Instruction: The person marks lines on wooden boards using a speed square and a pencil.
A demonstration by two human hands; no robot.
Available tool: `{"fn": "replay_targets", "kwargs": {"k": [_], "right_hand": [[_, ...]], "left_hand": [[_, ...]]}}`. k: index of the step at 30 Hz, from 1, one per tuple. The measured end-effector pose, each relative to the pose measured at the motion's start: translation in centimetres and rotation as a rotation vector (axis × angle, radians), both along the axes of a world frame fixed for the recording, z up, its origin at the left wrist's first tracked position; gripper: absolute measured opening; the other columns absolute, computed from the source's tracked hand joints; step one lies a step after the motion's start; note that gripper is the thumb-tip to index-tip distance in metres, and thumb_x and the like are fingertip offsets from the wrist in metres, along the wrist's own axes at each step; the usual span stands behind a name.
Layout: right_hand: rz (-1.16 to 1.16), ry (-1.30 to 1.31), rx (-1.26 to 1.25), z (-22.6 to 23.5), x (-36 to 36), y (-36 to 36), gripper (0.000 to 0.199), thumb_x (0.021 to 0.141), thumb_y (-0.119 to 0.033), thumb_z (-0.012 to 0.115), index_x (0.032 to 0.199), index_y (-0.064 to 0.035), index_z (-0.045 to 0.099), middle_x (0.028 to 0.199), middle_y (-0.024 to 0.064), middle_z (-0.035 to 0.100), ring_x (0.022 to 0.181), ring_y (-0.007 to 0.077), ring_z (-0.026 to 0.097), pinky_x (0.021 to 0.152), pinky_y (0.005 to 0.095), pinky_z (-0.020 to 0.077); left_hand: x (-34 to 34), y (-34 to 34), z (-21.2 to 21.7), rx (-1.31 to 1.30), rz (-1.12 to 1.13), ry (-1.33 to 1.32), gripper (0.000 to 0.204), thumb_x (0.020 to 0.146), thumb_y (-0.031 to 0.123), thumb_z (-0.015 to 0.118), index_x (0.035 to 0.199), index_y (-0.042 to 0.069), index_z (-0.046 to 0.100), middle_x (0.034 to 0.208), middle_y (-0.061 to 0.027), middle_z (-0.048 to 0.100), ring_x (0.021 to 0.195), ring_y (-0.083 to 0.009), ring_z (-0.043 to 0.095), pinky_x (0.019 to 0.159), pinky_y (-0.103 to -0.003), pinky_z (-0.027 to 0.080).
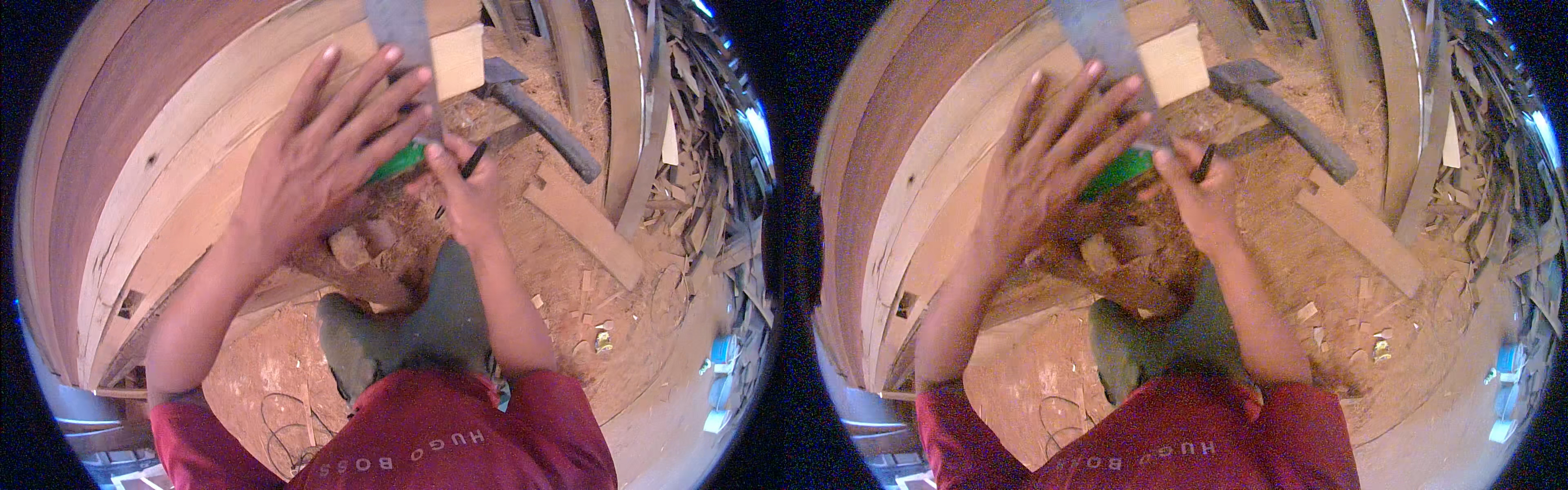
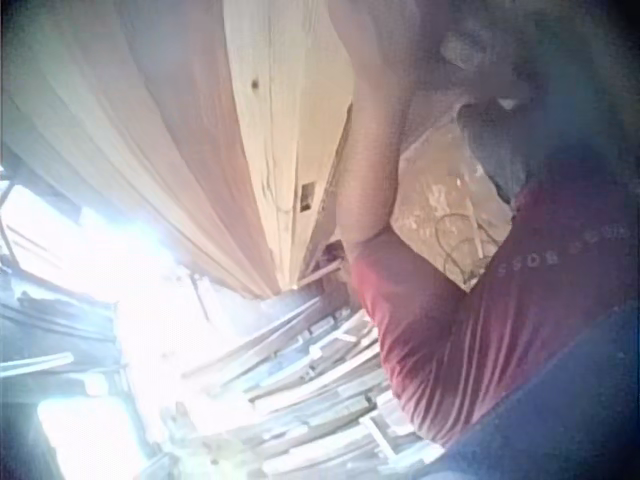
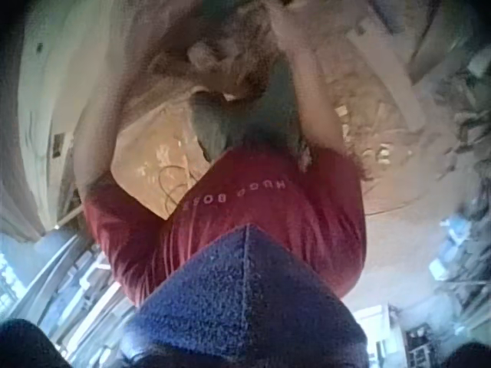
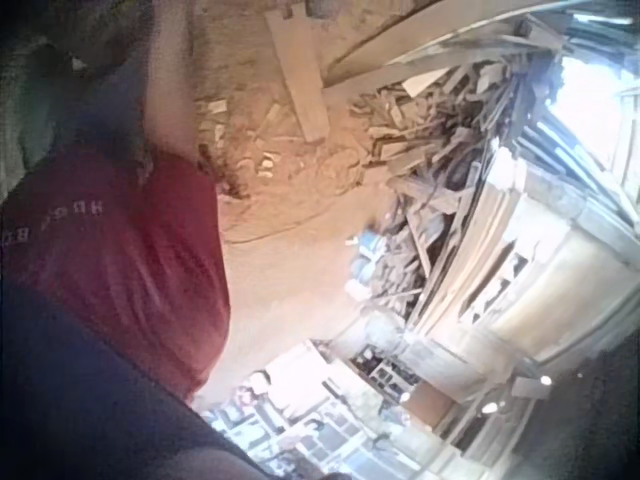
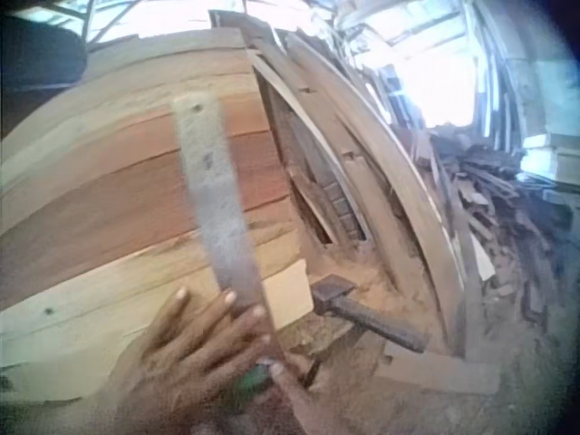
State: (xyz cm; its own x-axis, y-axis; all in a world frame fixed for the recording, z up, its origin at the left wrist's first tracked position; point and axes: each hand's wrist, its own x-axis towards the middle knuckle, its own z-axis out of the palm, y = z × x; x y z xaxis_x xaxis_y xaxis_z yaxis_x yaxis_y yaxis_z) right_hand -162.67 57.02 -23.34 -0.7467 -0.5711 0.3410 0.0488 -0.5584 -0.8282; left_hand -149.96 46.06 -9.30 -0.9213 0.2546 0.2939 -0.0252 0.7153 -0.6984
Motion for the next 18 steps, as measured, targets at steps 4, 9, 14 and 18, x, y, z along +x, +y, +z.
{"fn": "replay_targets", "kwargs": {"k": [4, 9, 14, 18], "right_hand": [[-0.043, 0.013, 0.068, 1.3, -1.4, 0.6, 0.031, 0.097, -0.021, 0.068, 0.119, -0.0001, 0.063, 0.092, 0.0053, 0.071, 0.062, 0.0132, 0.067, 0.044, 0.0196, 0.0350], [-0.101, 0.030, 0.098, 1.8, -1.6, 0.6, 0.039, 0.094, -0.029, 0.071, 0.112, 0.0046, 0.063, 0.088, 0.0089, 0.071, 0.064, 0.0169, 0.069, 0.059, 0.0278, 0.0524], [-0.337, 0.020, 0.066, 2.0, -1.8, 1.6, 0.036, 0.093, -0.025, 0.071, 0.114, 0.0033, 0.061, 0.088, 0.0090, 0.069, 0.062, 0.0164, 0.066, 0.057, 0.0277, 0.0517], [-0.577, -0.063, -0.106, 2.2, -2.2, 4.1, 0.047, 0.100, -0.046, 0.054, 0.107, -0.0014, 0.064, 0.088, 0.0099, 0.066, 0.068, 0.0178, 0.063, 0.055, 0.0282, 0.0495]], "left_hand": [[-0.9, 0.7, 1.1, 0.032, -0.044, 0.069, 0.074, 0.082, 0.051, 0.066, 0.149, 0.028, 0.043, 0.162, 0.0022, 0.030, 0.152, -0.0228, 0.023, 0.125, -0.054, 0.011], [-1.1, -0.2, 1.0, 0.045, -0.051, 0.010, 0.080, 0.078, 0.048, 0.072, 0.149, 0.026, 0.043, 0.163, 0.0008, 0.030, 0.152, -0.0234, 0.023, 0.125, -0.055, 0.010], [-1.9, 0.6, 1.5, 0.080, -0.061, 0.051, 0.086, 0.073, 0.045, 0.077, 0.150, 0.026, 0.042, 0.163, 0.0007, 0.029, 0.152, -0.0233, 0.023, 0.125, -0.056, 0.008], [-3.1, 1.1, 1.5, 0.102, -0.071, 0.008, 0.089, 0.071, 0.046, 0.078, 0.150, 0.027, 0.042, 0.163, 0.0014, 0.028, 0.152, -0.0233, 0.022, 0.125, -0.056, 0.007]]}}
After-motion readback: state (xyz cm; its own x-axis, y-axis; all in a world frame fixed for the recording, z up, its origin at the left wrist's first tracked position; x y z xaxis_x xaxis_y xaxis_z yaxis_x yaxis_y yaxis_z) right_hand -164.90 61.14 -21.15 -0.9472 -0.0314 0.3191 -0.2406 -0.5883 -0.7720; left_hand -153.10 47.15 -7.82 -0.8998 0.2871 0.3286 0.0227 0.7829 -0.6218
